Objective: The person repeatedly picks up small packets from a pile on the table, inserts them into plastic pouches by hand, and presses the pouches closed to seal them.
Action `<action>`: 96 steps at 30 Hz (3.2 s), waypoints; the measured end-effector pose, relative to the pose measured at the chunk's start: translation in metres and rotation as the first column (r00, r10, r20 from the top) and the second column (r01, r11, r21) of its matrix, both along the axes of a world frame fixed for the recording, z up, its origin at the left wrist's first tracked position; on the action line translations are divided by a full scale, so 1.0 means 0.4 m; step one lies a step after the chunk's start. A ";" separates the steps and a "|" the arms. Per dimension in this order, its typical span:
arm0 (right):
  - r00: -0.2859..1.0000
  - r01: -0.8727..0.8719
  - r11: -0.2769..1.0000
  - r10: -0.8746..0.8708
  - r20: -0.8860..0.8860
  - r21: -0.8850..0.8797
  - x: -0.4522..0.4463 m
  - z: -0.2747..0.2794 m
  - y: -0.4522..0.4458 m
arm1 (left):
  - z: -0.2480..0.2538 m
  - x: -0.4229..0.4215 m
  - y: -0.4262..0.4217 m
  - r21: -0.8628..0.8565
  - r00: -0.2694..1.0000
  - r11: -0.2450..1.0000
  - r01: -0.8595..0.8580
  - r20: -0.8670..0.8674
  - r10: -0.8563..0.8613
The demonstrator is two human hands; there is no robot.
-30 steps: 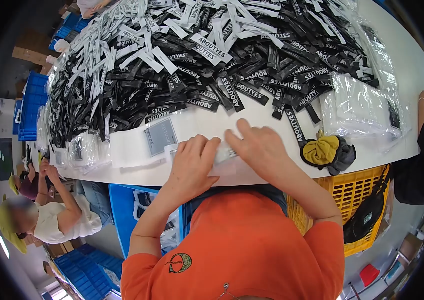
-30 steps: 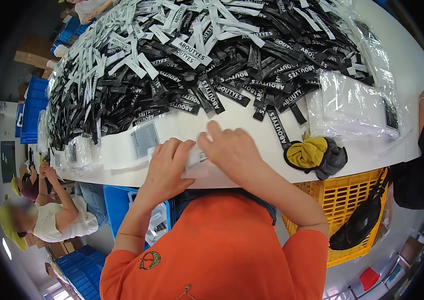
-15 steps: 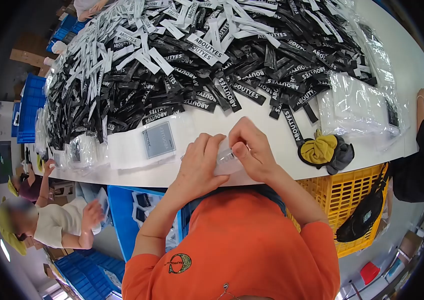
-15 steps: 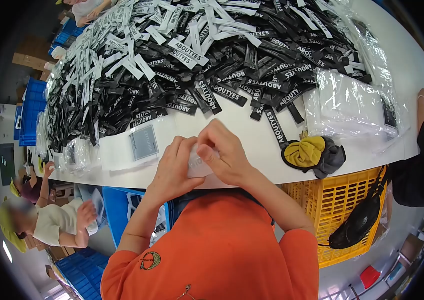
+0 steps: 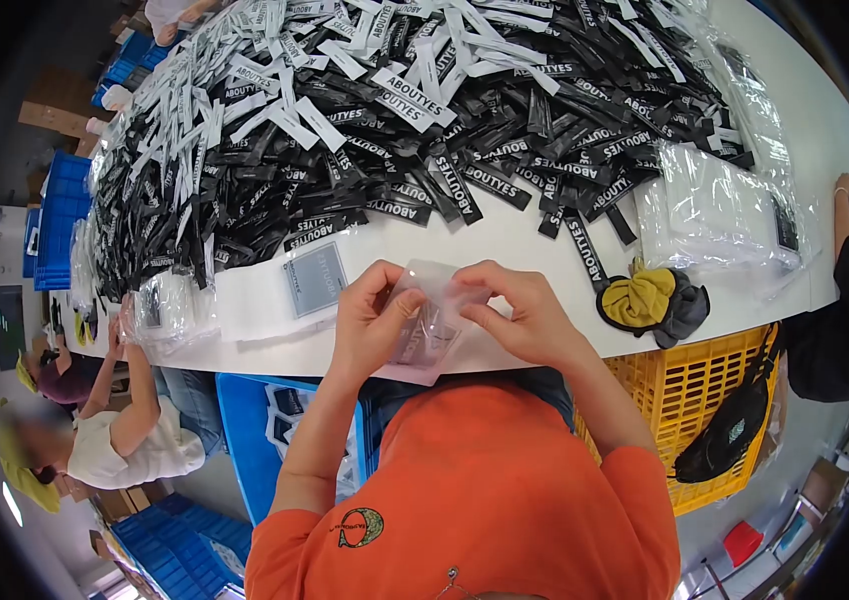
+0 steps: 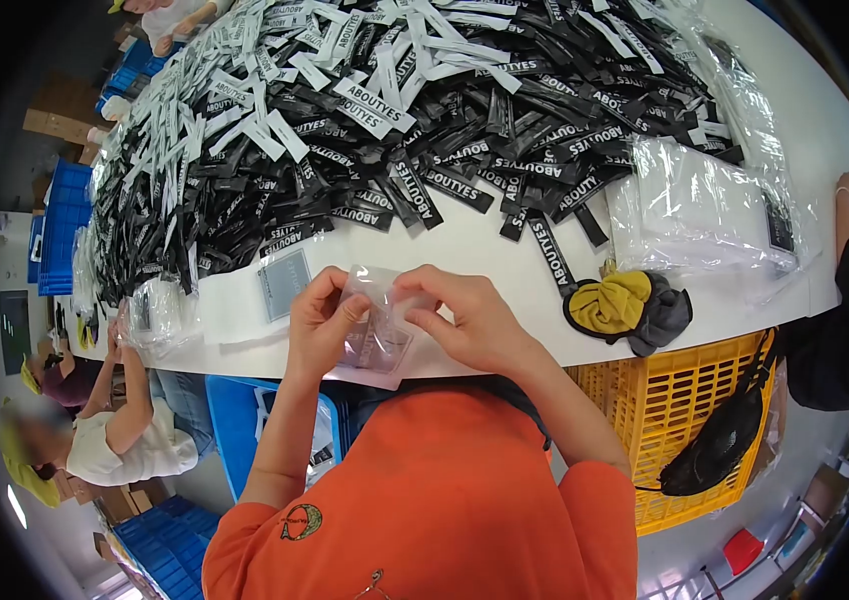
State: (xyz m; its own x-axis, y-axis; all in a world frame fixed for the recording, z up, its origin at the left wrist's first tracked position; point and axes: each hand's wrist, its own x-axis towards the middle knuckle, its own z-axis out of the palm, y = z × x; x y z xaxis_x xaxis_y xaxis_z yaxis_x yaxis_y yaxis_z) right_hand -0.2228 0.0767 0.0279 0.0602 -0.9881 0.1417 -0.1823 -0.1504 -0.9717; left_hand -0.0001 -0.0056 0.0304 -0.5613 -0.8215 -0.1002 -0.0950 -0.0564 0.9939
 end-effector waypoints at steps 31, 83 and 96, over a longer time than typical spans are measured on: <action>0.957 0.258 0.966 -0.257 0.134 0.007 0.039 -0.042 -0.016 | 0.028 -0.053 0.034 -0.039 0.991 0.990 -0.133 -0.026 0.132; 0.952 0.305 0.951 -0.306 -0.013 -0.055 0.066 -0.066 -0.060 | -0.011 0.078 -0.176 -0.621 0.807 0.771 0.142 0.523 0.273; 0.854 -0.057 0.944 -0.122 0.505 0.324 0.101 -0.040 -0.033 | 0.082 0.049 -0.003 -0.759 0.866 0.513 0.401 0.497 0.058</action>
